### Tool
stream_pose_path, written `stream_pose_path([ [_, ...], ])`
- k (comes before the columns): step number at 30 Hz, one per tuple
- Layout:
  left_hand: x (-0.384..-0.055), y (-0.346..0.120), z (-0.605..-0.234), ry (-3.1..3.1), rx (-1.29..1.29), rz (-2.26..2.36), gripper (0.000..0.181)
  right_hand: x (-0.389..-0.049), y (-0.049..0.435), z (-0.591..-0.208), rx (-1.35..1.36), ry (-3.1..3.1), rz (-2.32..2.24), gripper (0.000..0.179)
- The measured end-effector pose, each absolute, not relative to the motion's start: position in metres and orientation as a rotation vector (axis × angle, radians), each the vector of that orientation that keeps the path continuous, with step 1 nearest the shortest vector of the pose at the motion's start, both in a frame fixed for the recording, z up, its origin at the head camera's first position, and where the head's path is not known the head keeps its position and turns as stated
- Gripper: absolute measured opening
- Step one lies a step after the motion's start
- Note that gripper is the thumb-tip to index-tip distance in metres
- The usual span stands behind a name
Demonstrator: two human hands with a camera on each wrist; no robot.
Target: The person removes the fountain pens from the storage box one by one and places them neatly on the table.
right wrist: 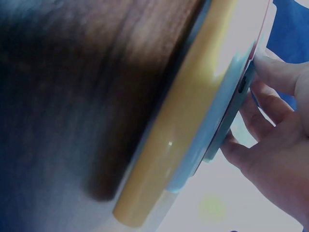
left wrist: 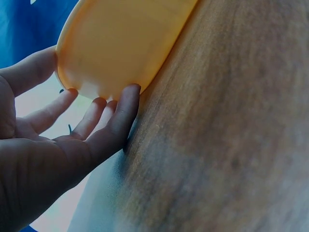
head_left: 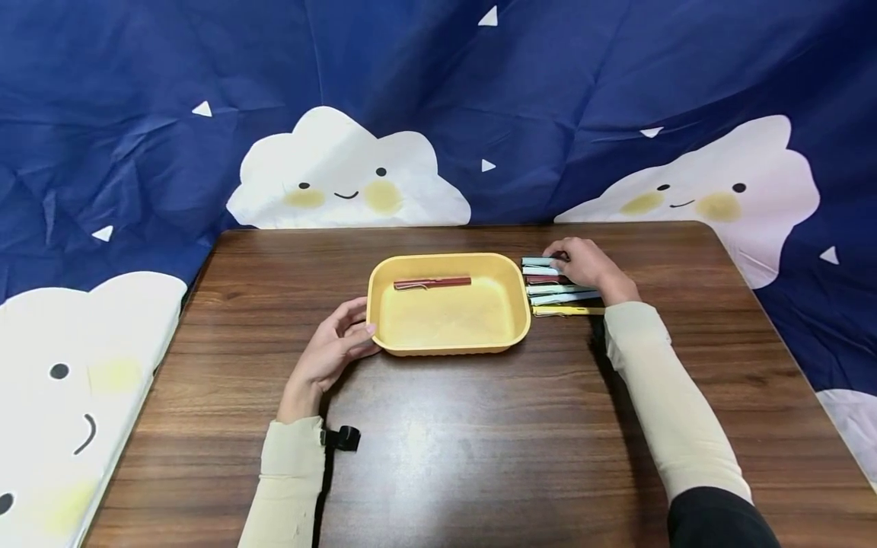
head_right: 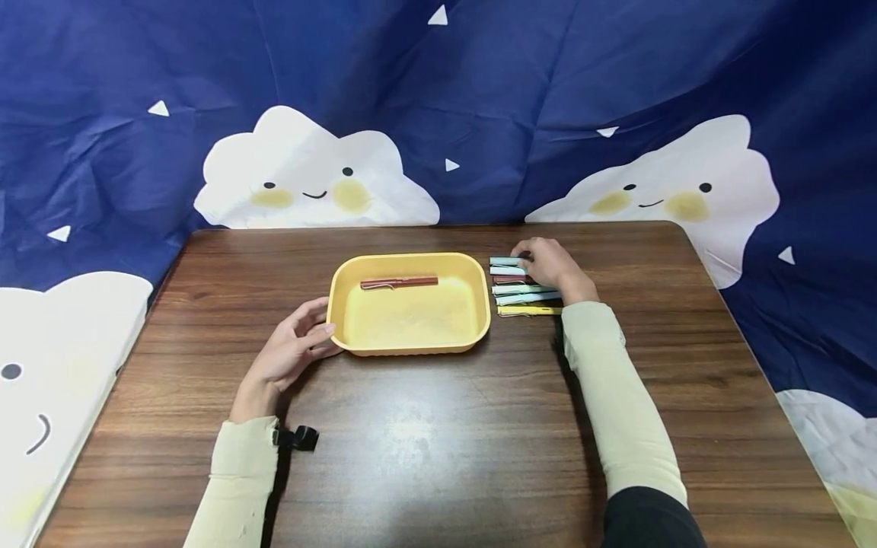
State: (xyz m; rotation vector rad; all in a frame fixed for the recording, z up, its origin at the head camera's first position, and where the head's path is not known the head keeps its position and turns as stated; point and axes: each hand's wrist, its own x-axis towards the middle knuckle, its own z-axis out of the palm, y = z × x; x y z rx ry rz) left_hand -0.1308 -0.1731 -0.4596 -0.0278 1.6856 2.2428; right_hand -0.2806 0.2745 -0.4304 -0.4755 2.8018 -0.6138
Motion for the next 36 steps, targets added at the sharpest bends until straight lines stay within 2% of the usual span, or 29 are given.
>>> stream_pose_path([
  [21,-0.1328,-0.1747,-0.4529,1.673,-0.045,2.232,0.06,-0.2817,0.2748,-0.4308,-0.456,2.787,-0.663,0.025],
  [36,-0.1324,-0.174,-0.4524,1.671,-0.048,2.232,0.059,-0.274,0.2746,-0.4324,-0.418,2.846,-0.861,0.024],
])
